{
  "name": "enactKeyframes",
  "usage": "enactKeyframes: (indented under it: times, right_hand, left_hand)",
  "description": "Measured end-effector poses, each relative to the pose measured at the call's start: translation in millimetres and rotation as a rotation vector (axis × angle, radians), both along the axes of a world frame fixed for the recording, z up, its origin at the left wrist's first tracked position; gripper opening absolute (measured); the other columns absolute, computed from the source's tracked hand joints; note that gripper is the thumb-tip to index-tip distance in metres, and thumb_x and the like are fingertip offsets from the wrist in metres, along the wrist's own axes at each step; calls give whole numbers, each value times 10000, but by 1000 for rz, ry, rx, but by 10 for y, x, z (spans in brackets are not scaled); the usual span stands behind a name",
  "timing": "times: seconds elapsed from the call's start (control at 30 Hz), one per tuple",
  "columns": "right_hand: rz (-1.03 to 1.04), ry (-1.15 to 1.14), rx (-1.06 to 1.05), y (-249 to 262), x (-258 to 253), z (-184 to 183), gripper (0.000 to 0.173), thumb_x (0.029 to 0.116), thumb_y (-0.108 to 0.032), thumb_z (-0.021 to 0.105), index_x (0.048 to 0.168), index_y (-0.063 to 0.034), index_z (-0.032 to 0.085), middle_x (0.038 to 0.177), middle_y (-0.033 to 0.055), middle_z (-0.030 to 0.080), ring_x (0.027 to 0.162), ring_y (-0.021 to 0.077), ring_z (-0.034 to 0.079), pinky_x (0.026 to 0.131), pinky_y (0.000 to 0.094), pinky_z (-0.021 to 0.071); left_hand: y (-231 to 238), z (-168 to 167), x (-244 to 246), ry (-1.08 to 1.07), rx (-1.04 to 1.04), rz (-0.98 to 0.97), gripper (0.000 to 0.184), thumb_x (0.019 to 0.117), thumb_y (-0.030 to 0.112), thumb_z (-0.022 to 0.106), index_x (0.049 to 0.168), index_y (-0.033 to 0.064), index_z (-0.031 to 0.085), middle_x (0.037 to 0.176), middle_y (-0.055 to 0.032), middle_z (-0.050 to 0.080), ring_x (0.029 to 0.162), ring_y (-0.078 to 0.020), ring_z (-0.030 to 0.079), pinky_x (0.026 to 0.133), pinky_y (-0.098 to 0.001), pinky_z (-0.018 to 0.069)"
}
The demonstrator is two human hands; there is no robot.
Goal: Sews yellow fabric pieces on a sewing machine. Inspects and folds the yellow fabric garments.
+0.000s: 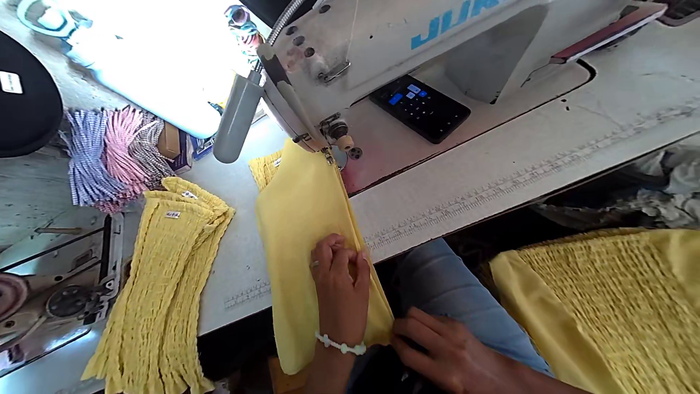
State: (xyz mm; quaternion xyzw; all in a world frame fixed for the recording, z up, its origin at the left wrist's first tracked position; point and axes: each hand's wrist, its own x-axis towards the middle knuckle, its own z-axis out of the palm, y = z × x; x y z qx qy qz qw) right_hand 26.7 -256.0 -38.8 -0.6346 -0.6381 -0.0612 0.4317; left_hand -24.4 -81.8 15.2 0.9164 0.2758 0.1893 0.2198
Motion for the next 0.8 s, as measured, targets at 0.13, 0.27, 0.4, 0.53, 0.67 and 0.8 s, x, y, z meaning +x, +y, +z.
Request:
enactKeyframes:
  times: [0.13,0.27,0.4,0.53,0.67,0.8]
  right_hand:
    - [18,29,14,21,4,-28,138,995,-61,537,927,-109,648,893,62,633,772,174,589,604,234,488]
    - [5,52,-3,-75,43,-19,143,998,-62,528,944,-113,650,913,65,635,799,179,591,634,232,491]
    - [-44,50,-54,-166,104,-11,144,1011,-82,523,958,-124,650,960,65,632,820,169,590,655,224,498]
    - [-111,21,-35,-62,168,-43,135,1017,-95,519,964,-131,638,953,56,626,795,156,579,622,218,481]
    - [-144,-10,11,120,268,0,133,1012,-85,523,978,-124,646,945,60,632,799,163,582,632,223,482]
    - [-185,-41,18,271,367,51,144,1003,-65,522,981,-111,656,932,68,641,779,172,579,619,233,476]
  left_hand:
    - [-30,-32,9,-56,1,-4,221,924,210,633,786,58,716,1093,-101,673,1029,-231,618,910,-432,457]
    - [5,-121,-44,-128,94,-163,247,986,198,578,863,67,746,1120,-71,730,1058,-199,646,967,-378,455]
    - [56,-217,-172,-107,183,-267,239,1006,301,603,1099,155,768,1257,-16,727,1289,-224,604,1183,-554,275]
    - [222,-209,-140,-59,195,-319,352,1007,397,588,1226,169,743,1328,-12,699,1356,-271,562,1188,-622,248]
    - [460,-141,-26,-23,166,-377,379,1014,405,577,1274,177,732,1367,-15,677,1366,-290,556,1175,-643,269]
    - [659,-114,96,-4,151,-426,390,1020,412,568,1274,169,737,1390,-25,662,1368,-300,555,1166,-658,276]
